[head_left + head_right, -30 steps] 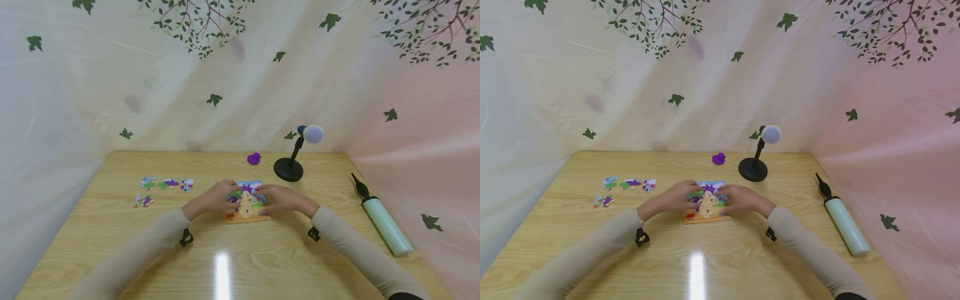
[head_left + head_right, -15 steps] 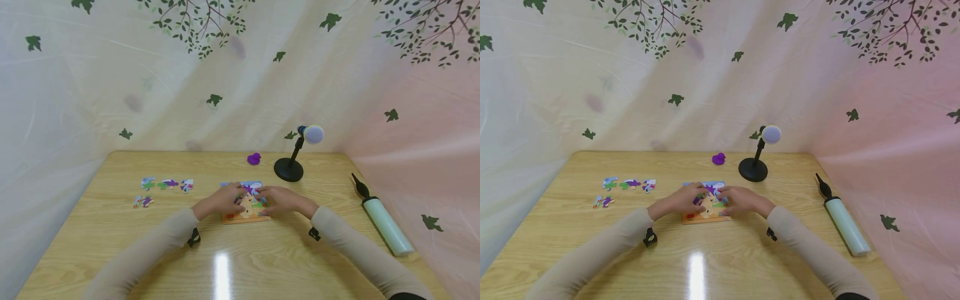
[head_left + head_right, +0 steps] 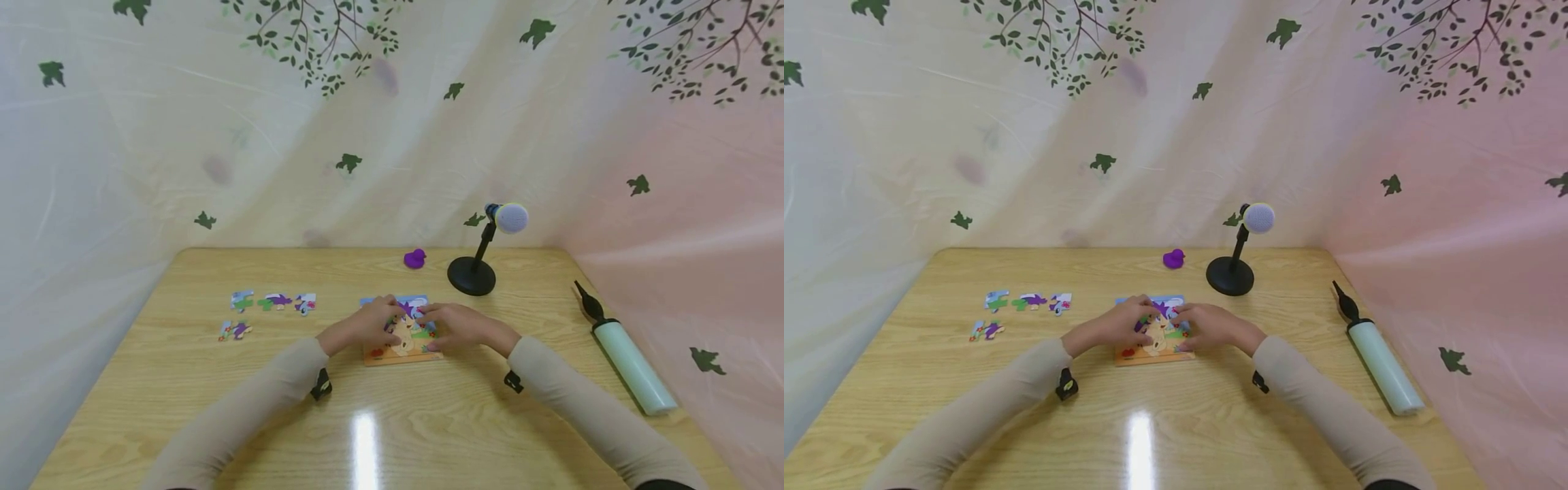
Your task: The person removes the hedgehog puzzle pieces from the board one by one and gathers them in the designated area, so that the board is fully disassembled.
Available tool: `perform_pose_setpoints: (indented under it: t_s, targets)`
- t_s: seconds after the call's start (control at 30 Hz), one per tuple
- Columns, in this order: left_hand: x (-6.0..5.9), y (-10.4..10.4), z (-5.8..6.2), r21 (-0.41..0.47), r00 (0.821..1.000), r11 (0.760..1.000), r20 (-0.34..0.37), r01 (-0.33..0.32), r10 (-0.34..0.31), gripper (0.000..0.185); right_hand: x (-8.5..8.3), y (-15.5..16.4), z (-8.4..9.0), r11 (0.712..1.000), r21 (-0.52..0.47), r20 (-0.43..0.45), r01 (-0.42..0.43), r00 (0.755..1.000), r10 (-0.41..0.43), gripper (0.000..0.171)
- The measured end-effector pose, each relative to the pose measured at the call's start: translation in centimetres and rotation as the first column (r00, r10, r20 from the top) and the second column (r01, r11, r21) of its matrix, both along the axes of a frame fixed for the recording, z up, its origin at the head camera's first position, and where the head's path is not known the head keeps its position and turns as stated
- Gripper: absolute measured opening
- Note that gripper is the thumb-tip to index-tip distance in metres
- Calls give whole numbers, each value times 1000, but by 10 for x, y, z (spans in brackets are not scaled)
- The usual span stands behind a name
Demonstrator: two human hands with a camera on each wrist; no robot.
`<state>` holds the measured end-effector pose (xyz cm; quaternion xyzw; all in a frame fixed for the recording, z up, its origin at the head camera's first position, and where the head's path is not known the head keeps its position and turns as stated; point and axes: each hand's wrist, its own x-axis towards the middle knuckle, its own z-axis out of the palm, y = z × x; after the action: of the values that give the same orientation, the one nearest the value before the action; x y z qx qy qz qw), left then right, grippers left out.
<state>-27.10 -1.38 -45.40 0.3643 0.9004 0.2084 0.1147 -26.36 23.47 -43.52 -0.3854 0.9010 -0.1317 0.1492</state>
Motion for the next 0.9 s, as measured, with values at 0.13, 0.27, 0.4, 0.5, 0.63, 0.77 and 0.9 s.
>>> perform_pose_setpoints:
  t_s: [0.13,0.27,0.4,0.5,0.63,0.77,0.9]
  targets:
    - [-2,2,-1,-11,1000,1000,5,-3,3,60,0,0,-1,1000,-4,0,2,1000,-2,59]
    - [-3,2,-1,-4,1000,1000,15,-7,7,59,0,1,-1,1000,-10,6,3,1000,-3,58]
    - [-2,3,0,10,1000,1000,23,-13,12,58,0,2,0,1000,-19,10,2,1000,-2,57]
    - [-2,4,0,14,999,1000,25,-24,24,59,0,2,0,1000,-21,7,0,1000,0,57]
    - [-2,5,1,19,1000,999,5,-29,29,59,0,2,0,1000,-20,7,4,1000,-4,57]
    - [-1,6,2,24,999,1000,-26,-20,21,58,0,2,0,1000,-20,9,10,1000,-10,57]
    - [-2,8,4,28,998,1000,-60,-8,10,56,0,1,1,1000,-21,7,12,1000,-11,57]
